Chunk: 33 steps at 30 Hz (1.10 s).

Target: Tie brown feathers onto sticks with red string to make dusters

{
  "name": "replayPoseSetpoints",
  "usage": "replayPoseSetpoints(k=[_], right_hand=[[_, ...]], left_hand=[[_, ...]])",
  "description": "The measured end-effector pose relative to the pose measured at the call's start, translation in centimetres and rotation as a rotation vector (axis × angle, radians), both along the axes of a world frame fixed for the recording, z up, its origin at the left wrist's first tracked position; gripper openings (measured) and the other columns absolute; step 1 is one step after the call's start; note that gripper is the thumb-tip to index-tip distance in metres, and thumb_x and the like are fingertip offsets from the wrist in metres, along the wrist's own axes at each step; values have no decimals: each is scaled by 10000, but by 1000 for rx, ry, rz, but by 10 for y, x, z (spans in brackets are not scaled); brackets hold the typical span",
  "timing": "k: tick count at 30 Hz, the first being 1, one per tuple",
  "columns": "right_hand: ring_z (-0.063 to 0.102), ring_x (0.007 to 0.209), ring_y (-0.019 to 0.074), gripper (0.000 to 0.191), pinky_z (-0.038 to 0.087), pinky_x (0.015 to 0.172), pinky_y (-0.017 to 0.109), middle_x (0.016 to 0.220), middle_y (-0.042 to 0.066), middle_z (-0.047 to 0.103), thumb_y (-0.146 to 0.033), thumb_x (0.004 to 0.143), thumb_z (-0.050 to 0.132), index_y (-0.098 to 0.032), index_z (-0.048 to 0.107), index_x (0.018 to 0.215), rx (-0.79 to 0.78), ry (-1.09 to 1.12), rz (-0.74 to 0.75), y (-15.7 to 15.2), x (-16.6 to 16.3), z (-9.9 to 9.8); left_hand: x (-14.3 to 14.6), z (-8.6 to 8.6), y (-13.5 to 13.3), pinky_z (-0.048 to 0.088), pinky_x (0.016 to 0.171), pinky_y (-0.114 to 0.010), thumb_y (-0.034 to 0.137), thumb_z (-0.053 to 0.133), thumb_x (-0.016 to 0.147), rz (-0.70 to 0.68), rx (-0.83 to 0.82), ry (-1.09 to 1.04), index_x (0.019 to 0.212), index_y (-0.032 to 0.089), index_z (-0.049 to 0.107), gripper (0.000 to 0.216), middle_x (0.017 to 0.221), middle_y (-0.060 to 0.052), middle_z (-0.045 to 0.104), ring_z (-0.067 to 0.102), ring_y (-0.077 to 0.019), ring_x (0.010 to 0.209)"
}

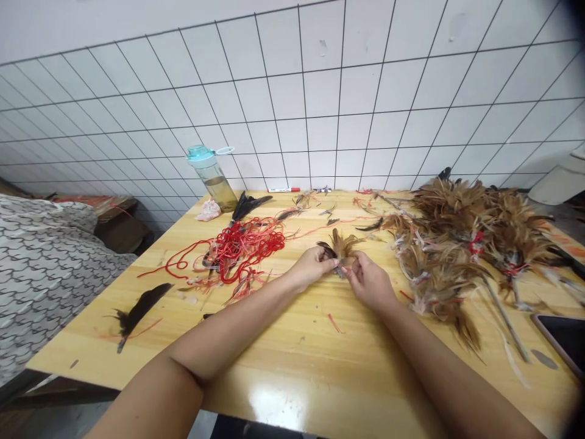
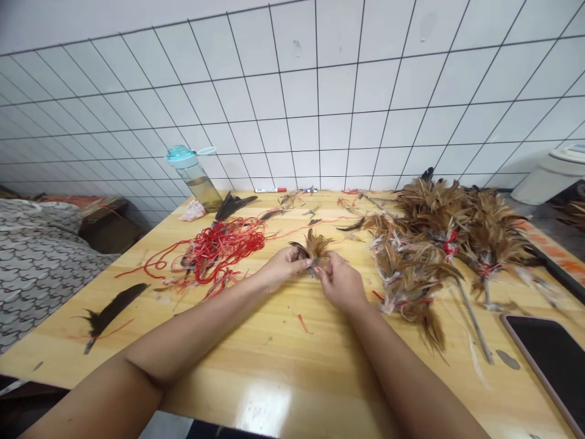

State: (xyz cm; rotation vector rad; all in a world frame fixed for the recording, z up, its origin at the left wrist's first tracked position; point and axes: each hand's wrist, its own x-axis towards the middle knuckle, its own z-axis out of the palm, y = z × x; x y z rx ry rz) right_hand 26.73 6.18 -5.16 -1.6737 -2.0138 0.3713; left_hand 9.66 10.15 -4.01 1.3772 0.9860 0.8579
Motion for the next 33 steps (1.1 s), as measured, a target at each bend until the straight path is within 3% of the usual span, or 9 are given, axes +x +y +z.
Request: replayPoseSetpoints(k=[5, 7, 12, 16, 21, 27, 33], right_hand=[[489, 575, 143, 315, 320, 543, 246, 633, 6, 549, -457, 884, 422, -201, 513, 725, 22, 120, 25, 6, 4, -2], [485, 582, 141, 331, 333, 554, 244, 626, 8, 541, -436, 887, 396, -205, 491, 670, 39, 173, 36, 7, 5, -4], [476, 597, 135, 306, 354, 571, 234, 605, -8, 514, -397, 883, 388, -213, 473, 654, 45, 323, 48, 9, 5, -10], [415, 540, 123, 314, 341, 535, 232, 553, -33, 436, -427, 868, 412, -221, 433, 632, 37, 459, 12, 10, 5, -9], [387, 522, 111, 310, 329, 510, 225, 552, -47, 399, -464, 851, 437, -223, 412, 657, 14, 578, 12, 9, 4, -8], [460, 600, 127, 247, 388, 584, 242, 625, -20, 495, -415, 850, 468, -210, 477, 712, 10, 510, 66, 8, -2, -13], [480, 576, 126, 225, 401, 563, 246, 642, -19, 541, -407, 834, 515, -189, 564, 860, -69, 532, 125, 6, -5, -12]], left_hand=[[4, -7, 0, 431, 706, -249, 291, 705, 687, -51, -14, -27, 867, 117, 630, 261, 788, -38, 642, 562, -128, 713], [6, -8, -1, 438, 736, -254, 250, 699, 684, -52, -17, -34, 872, 123, 637, 235, 809, -41, 659, 578, -136, 745], [6, -5, -4, 405, 634, -222, 211, 690, 681, -1, -9, -39, 842, 136, 633, 186, 705, 1, 621, 523, -104, 634], [1, -2, -4, 327, 517, -208, 307, 682, 709, 78, -89, -72, 768, 138, 585, 203, 599, 29, 531, 447, -79, 532], [-3, -4, -4, 302, 499, -201, 388, 705, 695, 88, -105, -92, 790, 134, 579, 299, 614, 23, 531, 440, -71, 528], [0, 0, -6, 348, 568, -217, 447, 761, 631, -60, -66, -80, 805, 106, 626, 406, 687, -16, 599, 497, -89, 603], [-3, -4, -3, 316, 517, -210, 444, 761, 637, 12, -111, -191, 742, 107, 603, 388, 618, -1, 573, 444, -62, 520]])
